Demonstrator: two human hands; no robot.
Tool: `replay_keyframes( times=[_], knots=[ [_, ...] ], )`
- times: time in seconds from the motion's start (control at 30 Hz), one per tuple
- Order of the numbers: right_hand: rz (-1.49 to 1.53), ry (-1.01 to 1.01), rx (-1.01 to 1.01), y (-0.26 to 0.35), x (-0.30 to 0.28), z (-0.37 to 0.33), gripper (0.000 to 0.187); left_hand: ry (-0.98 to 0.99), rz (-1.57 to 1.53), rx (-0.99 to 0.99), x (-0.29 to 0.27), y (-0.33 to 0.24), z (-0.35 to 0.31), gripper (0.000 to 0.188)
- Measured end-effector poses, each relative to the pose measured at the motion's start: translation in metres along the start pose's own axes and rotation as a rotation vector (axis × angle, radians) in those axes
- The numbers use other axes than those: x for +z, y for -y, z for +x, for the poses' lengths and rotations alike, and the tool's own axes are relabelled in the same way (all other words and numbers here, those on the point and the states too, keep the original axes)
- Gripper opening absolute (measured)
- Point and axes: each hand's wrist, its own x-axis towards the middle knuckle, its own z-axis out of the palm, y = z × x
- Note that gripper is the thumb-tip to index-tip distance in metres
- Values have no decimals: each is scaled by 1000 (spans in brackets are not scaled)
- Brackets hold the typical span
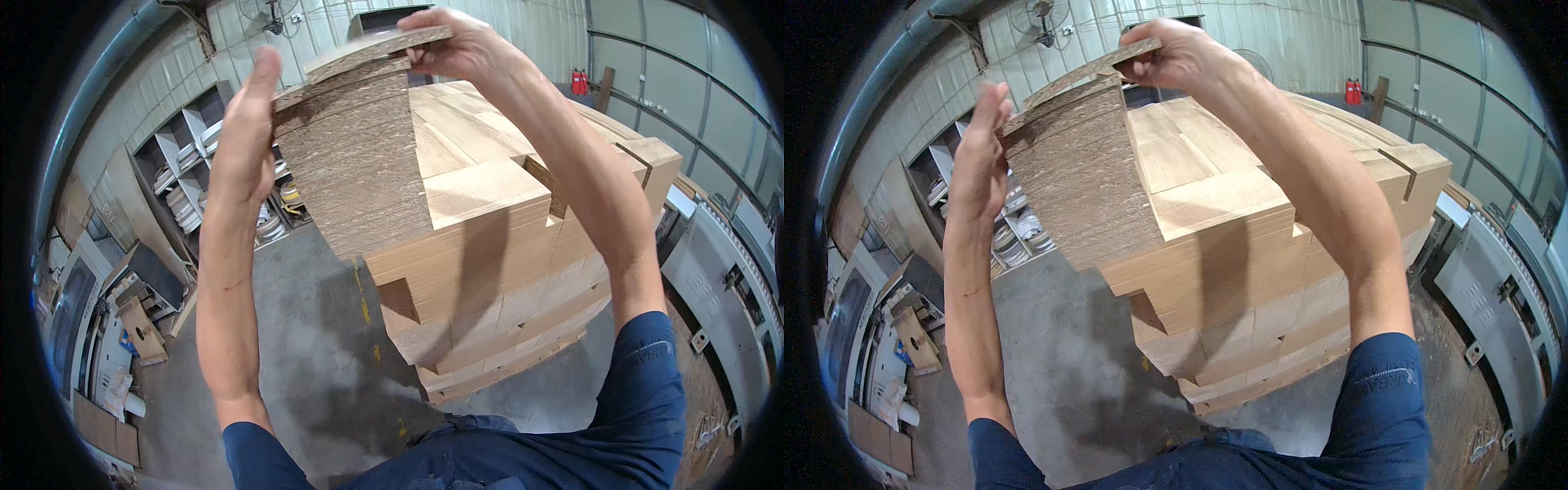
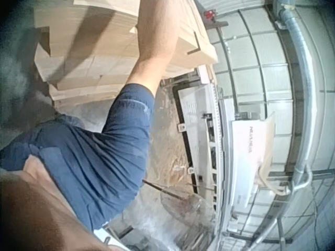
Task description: The person stacks several thin wooden boards on a white table, then carries the stack to a large wooden structure and places them onto a notched section, repeating the process with more boards and using a scraper-like tool to align edges.
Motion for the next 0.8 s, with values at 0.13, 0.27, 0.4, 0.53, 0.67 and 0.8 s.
replay_keyframes(
  times=[0.13, 0.27, 0.4, 0.53, 0.67, 0.8],
  knots=[
    [150, 272, -337, 11, -48, -1, 19, -30, -67, 103, -26, 25, 4, 95],
    [-85, 136, -599, 37, -104, -41, 21, 32, -255, 24, -32, 62, -5, 91],
    [-443, 19, -613, 35, -148, -84, 29, 56, -426, -62, -25, 88, -9, 75],
    [-301, -76, -559, -30, -156, -89, 28, -155, -289, -69, -12, 101, -17, 72],
    [-376, -97, -455, -81, -137, -99, 19, -146, -274, -8, -6, 100, -17, 74],
    [-236, -9, -416, -92, -135, -94, 16, -182, -260, -4, -3, 99, -20, 74]
  ],
)
